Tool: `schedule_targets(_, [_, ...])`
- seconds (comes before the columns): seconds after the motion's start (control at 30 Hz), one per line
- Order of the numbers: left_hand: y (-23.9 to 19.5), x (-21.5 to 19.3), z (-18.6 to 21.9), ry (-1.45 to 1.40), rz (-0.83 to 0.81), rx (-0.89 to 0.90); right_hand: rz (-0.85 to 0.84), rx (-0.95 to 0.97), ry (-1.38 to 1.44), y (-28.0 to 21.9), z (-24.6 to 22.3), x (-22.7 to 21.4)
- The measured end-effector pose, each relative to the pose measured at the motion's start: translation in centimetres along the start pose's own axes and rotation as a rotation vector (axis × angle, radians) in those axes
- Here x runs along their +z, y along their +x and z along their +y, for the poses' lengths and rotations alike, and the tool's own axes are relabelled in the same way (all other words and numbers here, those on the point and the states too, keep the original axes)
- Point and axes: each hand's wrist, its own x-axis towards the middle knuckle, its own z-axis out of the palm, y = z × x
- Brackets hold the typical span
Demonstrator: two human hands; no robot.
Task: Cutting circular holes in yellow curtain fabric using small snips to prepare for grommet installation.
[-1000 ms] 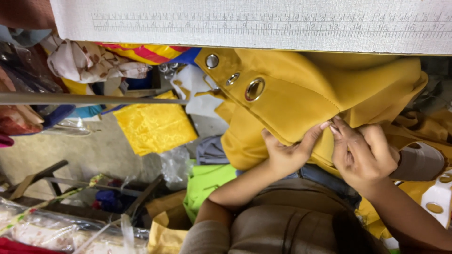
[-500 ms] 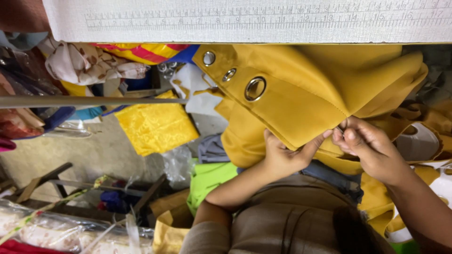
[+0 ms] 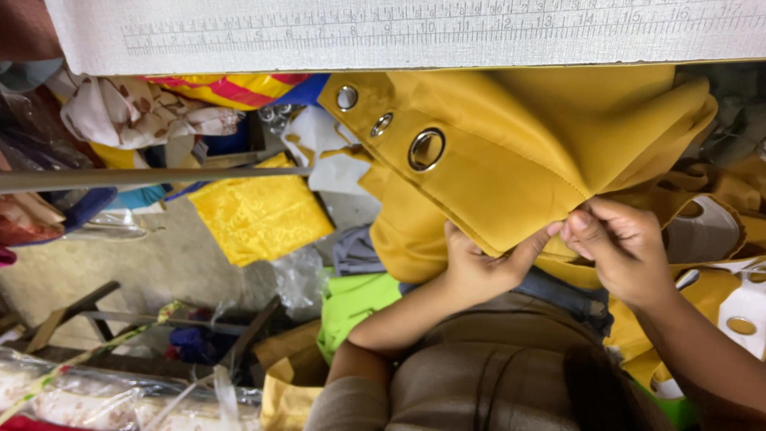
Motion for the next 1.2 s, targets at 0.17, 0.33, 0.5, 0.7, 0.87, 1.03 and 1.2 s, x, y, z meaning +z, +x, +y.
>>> schedule_targets(0.17, [0.5, -0.1, 0.0, -0.062, -0.031, 0.021, -0.056, 0.168, 0.038, 0.0, -0.5, -1.0])
schedule_targets(0.33, [0.7, 0.2, 0.6, -0.076, -0.019, -0.033, 0.006, 0.134, -0.009, 0.3, -0.6, -0.6])
schedule_targets(0.5, [0.3, 0.1, 0.0, -0.056, -0.037, -0.017, -0.004, 0.104, -0.104, 0.1, -0.7, -1.2])
schedule_targets(0.7, [0.3, 0.1, -0.5, -0.152, -0.094, -0.010, -0.101, 0.106, -0.023, 0.6, -1.2, -2.0])
schedule_targets(0.87, [0.1, 0.2, -0.2, -0.113, -0.074, -0.014, 0.058, 0.104, -0.134, 0.6, -1.3, -1.3])
schedule_targets(1.03, [-1.0, -0.1, -2.3, -0.067, -0.205, 0.001, -0.057, 0.056, -0.117, 0.5, -1.3, -2.4])
schedule_targets(1.2, [-1.3, -0.3, -3.5, -0.083, -0.321, 0.036, -0.275, 0.163, -0.065, 0.6, -2.9, -4.5])
